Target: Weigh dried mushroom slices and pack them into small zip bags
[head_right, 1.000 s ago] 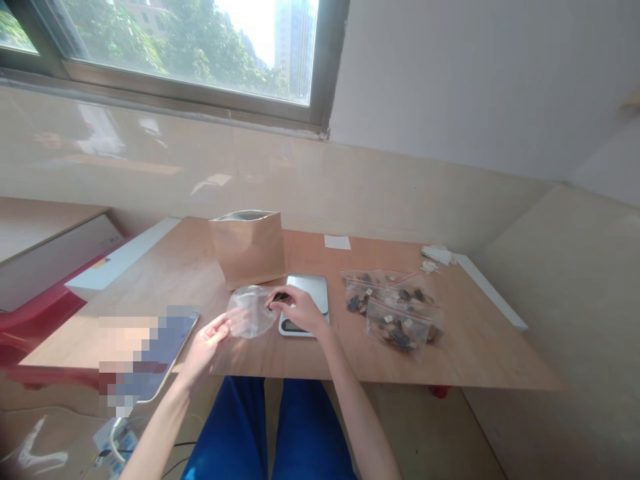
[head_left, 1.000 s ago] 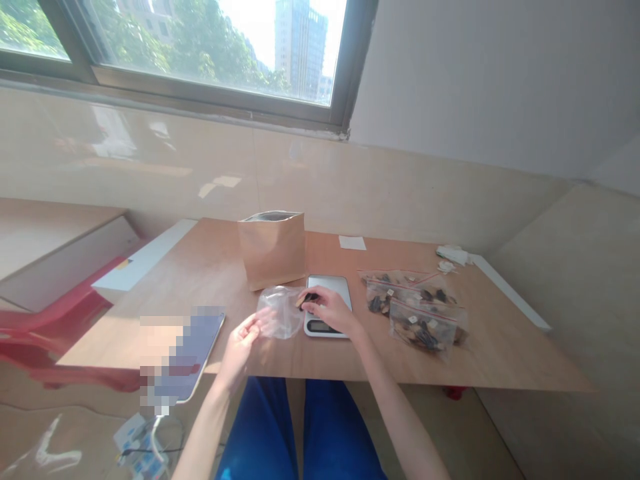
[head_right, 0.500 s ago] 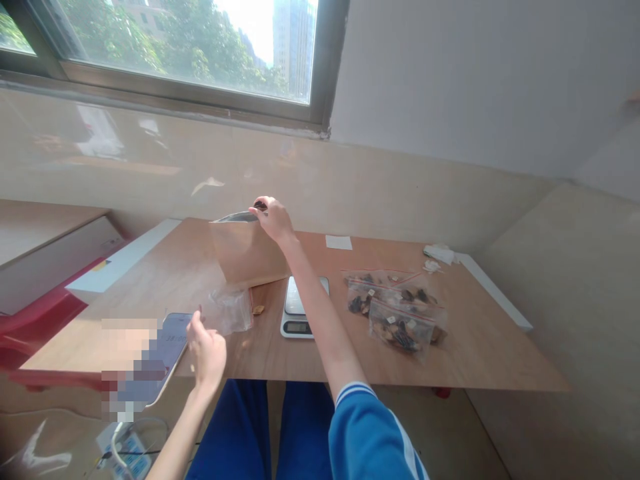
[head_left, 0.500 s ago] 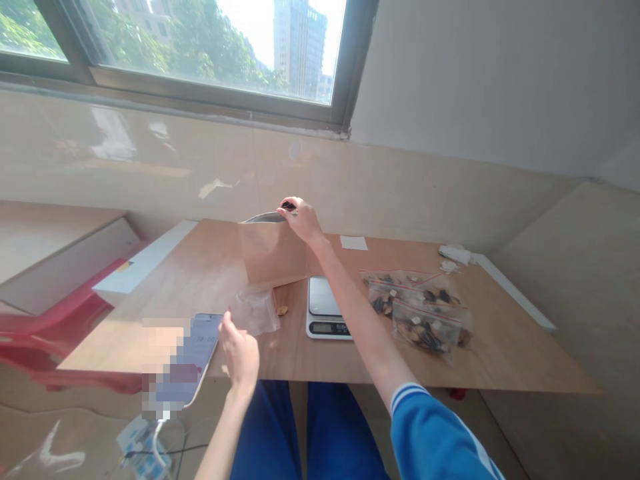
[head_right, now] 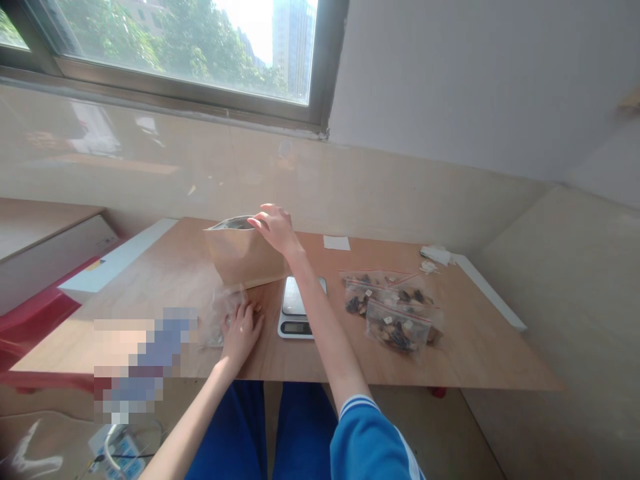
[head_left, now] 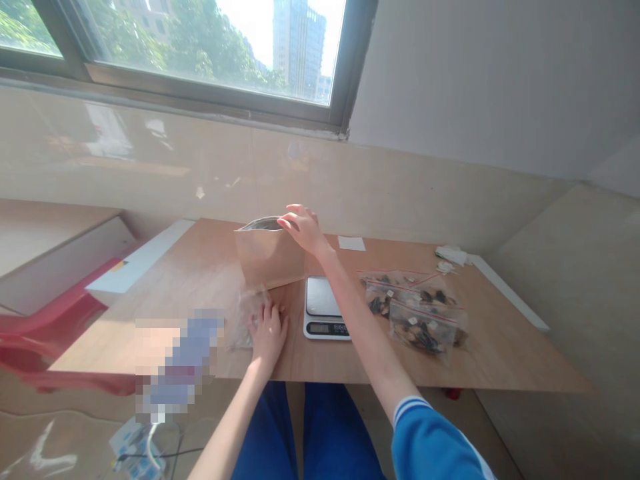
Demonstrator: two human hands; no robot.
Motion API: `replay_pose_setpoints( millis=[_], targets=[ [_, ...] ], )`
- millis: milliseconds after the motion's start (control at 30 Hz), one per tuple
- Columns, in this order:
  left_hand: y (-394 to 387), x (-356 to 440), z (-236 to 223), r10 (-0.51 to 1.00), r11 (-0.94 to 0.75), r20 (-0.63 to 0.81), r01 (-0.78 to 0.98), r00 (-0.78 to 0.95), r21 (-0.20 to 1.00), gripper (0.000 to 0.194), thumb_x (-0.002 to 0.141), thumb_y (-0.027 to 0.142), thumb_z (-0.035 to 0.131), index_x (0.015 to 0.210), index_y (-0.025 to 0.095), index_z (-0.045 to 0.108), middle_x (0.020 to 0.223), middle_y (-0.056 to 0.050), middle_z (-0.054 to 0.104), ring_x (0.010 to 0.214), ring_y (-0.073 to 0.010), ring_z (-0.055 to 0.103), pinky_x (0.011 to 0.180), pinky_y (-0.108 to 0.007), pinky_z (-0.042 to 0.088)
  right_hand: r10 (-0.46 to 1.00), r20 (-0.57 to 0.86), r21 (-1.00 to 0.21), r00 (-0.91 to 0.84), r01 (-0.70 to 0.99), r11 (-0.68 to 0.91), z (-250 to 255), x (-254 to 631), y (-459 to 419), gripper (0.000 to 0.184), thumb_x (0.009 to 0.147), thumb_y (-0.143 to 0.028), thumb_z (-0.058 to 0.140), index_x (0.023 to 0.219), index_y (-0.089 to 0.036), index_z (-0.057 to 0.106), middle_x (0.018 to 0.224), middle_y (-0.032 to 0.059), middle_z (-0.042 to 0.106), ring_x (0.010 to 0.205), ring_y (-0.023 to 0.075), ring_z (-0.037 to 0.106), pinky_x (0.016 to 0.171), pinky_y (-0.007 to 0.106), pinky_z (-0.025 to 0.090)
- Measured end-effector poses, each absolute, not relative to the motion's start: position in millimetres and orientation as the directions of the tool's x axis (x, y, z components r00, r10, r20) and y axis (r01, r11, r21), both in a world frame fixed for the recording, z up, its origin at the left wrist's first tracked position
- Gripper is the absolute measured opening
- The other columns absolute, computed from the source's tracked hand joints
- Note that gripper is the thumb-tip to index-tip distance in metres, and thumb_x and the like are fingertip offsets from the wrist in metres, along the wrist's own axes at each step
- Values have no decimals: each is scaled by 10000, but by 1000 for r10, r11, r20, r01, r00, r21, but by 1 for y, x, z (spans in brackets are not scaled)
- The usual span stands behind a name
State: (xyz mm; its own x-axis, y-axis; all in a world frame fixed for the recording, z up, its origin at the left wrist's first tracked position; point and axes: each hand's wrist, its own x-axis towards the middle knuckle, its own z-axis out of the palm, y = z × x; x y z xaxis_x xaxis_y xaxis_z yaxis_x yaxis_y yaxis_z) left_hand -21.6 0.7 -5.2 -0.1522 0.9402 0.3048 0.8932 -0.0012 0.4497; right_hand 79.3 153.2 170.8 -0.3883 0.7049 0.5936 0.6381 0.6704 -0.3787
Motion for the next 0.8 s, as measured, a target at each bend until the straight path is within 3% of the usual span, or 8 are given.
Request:
replay_pose_setpoints(
  millis=[100, 167, 300, 400, 467, 633, 700, 800],
  targets=[
    [1, -24, -8, 917, -60, 372, 874, -142, 481, 270, 847, 179, 391, 996, 148, 615, 1105, -158, 632, 1097, -284, 542, 977, -510, 314, 692, 679, -445, -244, 613, 653, 160, 85, 130, 242, 924, -301, 420, 919, -212, 646, 1103, 55, 553, 1049, 186, 491, 944, 338, 325],
    [0, -24, -5, 915, -75, 381, 870, -134, 487, 241, 856, 199, 403, 963, 169, 617, 1045, -134, 654, 1060, -262, 566, 984, -484, 315, 725, 658, -529, -203, 560, 637, 148, 89, 111, 250, 926, -271, 396, 909, -199, 635, 987, 49, 571, 937, 162, 523, 889, 302, 371],
    [-2, -18, 6, 874, -139, 462, 833, -151, 536, 226, 871, 296, 446, 1014, 203, 595, 1042, -97, 655, 1081, -234, 556, 1000, -452, 300, 857, 389, -716, -339, 473, 513, 114, 97, 73, 224, 897, -288, 443, 845, -171, 626, 842, 32, 581, 730, 128, 541, 739, 261, 437],
    [-6, -11, 18, 808, -147, 528, 778, -262, 611, 279, 873, 360, 454, 1079, 220, 578, 1113, -97, 620, 1063, -239, 551, 944, -434, 343, 873, 130, -831, -470, 428, 354, 91, 102, 53, 174, 840, -313, 543, 867, -167, 633, 848, 38, 633, 766, 145, 581, 718, 268, 453],
    [-8, -8, 26, 779, -142, 544, 758, -311, 636, 299, 873, 376, 451, 1099, 227, 579, 1142, -100, 597, 1061, -238, 544, 927, -416, 352, 847, 72, -891, -526, 348, 291, 82, 105, 47, 169, 832, -310, 552, 877, -173, 640, 838, 31, 661, 765, 149, 602, 698, 264, 462],
    [-10, -18, 40, 760, -143, 550, 738, -345, 660, 382, 867, 397, 457, 1209, 242, 527, 1225, -90, 546, 1132, -224, 511, 994, -397, 318, 856, 187, -924, -481, 210, 320, 101, 105, 62, 185, 835, -321, 534, 816, -177, 648, 738, 11, 659, 685, 135, 608, 649, 246, 475],
    [-8, -29, 38, 770, -78, 526, 766, -360, 638, 390, 877, 354, 432, 1237, 232, 517, 1253, -103, 536, 1168, -241, 489, 1031, -430, 283, 867, 335, -868, -368, 237, 436, 123, 102, 79, 201, 861, -330, 497, 847, -187, 638, 786, 15, 663, 733, 134, 609, 689, 250, 475],
    [-4, -48, 27, 866, 18, 416, 850, -275, 526, 402, 867, 288, 419, 1247, 223, 531, 1314, -126, 505, 1203, -274, 466, 1056, -485, 243, 763, 593, -687, -256, 333, 646, 161, 94, 110, 231, 925, -292, 391, 919, -194, 600, 939, 34, 637, 909, 141, 580, 826, 261, 437]
  ],
)
